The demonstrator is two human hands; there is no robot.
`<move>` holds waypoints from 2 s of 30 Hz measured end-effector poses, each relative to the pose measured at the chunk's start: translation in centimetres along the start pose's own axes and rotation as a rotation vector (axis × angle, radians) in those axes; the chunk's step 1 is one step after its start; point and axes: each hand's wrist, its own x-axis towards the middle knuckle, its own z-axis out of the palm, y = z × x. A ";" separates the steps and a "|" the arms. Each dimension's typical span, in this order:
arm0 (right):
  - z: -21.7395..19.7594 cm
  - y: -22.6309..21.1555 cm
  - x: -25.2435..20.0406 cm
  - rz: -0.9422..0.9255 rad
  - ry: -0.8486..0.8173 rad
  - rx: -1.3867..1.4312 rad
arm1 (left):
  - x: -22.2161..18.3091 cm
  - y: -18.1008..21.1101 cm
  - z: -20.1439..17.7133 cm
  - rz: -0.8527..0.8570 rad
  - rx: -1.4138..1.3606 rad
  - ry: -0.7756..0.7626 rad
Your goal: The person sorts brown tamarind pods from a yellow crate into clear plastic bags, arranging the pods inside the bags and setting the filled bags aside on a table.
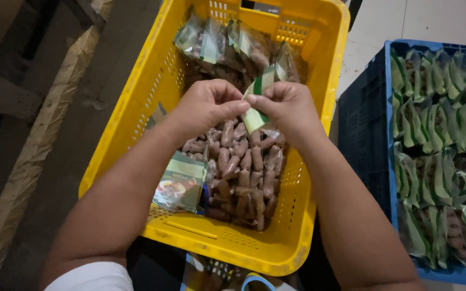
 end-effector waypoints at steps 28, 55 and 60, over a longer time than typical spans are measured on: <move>-5.0 -1.1 1.5 -0.302 0.208 -0.014 | 6.7 -17.3 -4.8 -0.268 1.311 -0.248; -4.1 -0.9 1.7 -0.220 0.150 -0.085 | 6.9 -18.2 -4.7 -0.353 1.095 -0.372; -4.2 0.1 2.0 -0.244 0.241 -0.015 | 6.0 -12.4 -6.2 -0.347 0.740 -0.254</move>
